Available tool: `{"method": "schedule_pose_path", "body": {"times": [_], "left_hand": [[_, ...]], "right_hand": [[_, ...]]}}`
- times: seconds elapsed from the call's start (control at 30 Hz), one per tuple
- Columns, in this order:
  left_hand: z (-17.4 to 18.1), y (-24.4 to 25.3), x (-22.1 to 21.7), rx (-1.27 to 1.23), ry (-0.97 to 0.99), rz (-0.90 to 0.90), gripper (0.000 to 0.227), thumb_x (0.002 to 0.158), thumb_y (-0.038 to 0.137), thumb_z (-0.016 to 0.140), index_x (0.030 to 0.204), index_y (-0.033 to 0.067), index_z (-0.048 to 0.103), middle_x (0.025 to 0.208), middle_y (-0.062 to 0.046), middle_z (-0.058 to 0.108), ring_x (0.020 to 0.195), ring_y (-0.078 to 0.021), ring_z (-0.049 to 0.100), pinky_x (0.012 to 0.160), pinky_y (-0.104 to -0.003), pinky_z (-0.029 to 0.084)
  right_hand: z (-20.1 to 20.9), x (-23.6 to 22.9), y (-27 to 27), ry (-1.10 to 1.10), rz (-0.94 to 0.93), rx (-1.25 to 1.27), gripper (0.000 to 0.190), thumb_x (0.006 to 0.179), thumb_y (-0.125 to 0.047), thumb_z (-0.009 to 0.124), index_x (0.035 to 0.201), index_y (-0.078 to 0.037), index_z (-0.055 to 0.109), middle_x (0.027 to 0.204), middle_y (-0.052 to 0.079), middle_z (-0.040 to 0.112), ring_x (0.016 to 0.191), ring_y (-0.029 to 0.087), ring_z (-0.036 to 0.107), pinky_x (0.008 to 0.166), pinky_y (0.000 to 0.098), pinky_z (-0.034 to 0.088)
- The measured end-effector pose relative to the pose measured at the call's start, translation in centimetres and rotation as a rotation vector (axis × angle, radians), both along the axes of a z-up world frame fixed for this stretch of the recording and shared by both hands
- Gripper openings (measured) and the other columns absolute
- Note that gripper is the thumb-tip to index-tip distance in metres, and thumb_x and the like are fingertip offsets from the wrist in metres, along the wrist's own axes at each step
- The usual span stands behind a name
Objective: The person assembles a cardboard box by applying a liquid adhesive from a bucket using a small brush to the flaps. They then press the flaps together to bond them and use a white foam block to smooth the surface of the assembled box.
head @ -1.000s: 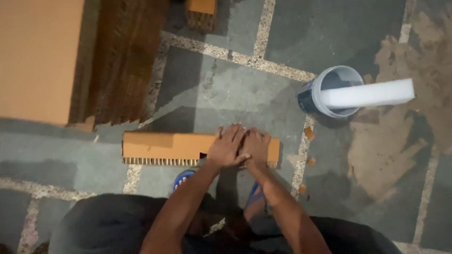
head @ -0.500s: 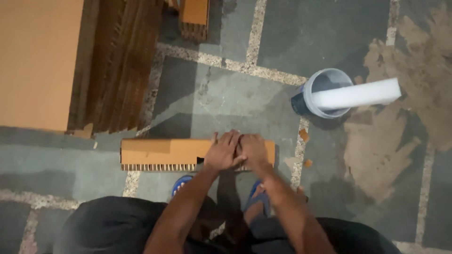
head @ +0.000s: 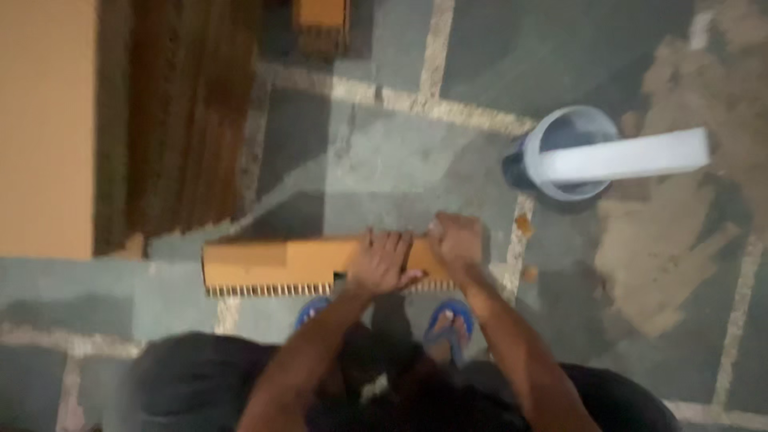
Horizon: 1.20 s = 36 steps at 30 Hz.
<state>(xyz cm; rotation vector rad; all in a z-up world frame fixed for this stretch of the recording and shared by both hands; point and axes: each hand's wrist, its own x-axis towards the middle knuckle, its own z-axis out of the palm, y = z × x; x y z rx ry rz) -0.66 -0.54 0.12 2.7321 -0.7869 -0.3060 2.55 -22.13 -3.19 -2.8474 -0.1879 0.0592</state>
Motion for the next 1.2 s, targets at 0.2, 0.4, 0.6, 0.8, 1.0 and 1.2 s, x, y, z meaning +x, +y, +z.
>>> {"method": "schedule_pose_path", "body": {"times": [0.2,0.4,0.6,0.8,1.0,1.2], "left_hand": [[-2.7,1.7,0.2,-0.391,0.144,0.013,0.099,0.093,0.073,0.052,0.156,-0.001,0.031,0.159,-0.027,0.037,0.147,-0.0446,0.035,0.124,-0.058,0.024],[-4.0,2.5,0.0,-0.718,-0.008,0.14,0.108,0.091,0.07,0.06,0.161,-0.004,0.024,0.166,-0.034,0.023,0.156,-0.051,0.019,0.126,-0.064,0.013],[-2.9,2.1,-0.1,-0.538,-0.001,0.205,0.106,0.086,0.075,0.057,0.157,0.0,0.032,0.166,-0.025,0.031,0.158,-0.0446,0.025,0.126,-0.067,0.013],[-2.0,2.1,0.6,-0.479,-0.015,0.146,0.107,0.086,0.079,0.055,0.157,0.0021,0.034,0.167,-0.025,0.028,0.157,-0.0449,0.023,0.124,-0.069,0.012],[-0.1,8.1,-2.0,0.078,0.038,-0.053,0.121,0.075,0.082,0.063,0.16,0.0056,0.023,0.166,-0.021,0.02,0.154,-0.039,0.018,0.114,-0.076,0.009],[2.2,8.6,-2.9,0.246,0.04,-0.018,0.112,0.072,0.061,0.077,0.16,0.0142,0.027,0.161,-0.017,0.031,0.15,-0.0379,0.027,0.117,-0.072,0.015]], "right_hand": [[1.8,-0.3,2.0,0.04,-0.014,-0.062,0.037,0.09,-0.042,0.062,0.113,-0.015,0.075,0.11,0.009,0.075,0.109,0.03,0.066,0.101,0.0522,0.042],[1.5,-0.6,10.1,0.16,0.113,-0.141,0.041,0.094,-0.039,0.052,0.124,-0.017,0.067,0.121,0.008,0.07,0.117,0.03,0.061,0.099,0.0554,0.039],[-0.2,-1.8,12.1,0.043,0.267,-0.312,0.056,0.096,-0.04,0.049,0.147,-0.018,0.045,0.142,0.015,0.055,0.122,0.034,0.055,0.099,0.0556,0.037],[-1.2,-1.7,11.7,-0.06,0.243,-0.308,0.063,0.093,-0.041,0.051,0.148,-0.011,0.047,0.145,0.016,0.054,0.128,0.034,0.053,0.101,0.0568,0.036],[2.8,-1.6,12.6,0.116,0.007,0.292,0.037,0.102,-0.032,0.048,0.122,-0.01,0.069,0.117,0.015,0.073,0.116,0.036,0.065,0.103,0.0516,0.044],[1.7,-1.3,8.6,-0.152,0.156,0.168,0.037,0.092,-0.029,0.06,0.116,-0.002,0.071,0.113,0.019,0.073,0.108,0.039,0.066,0.098,0.054,0.044]]}}
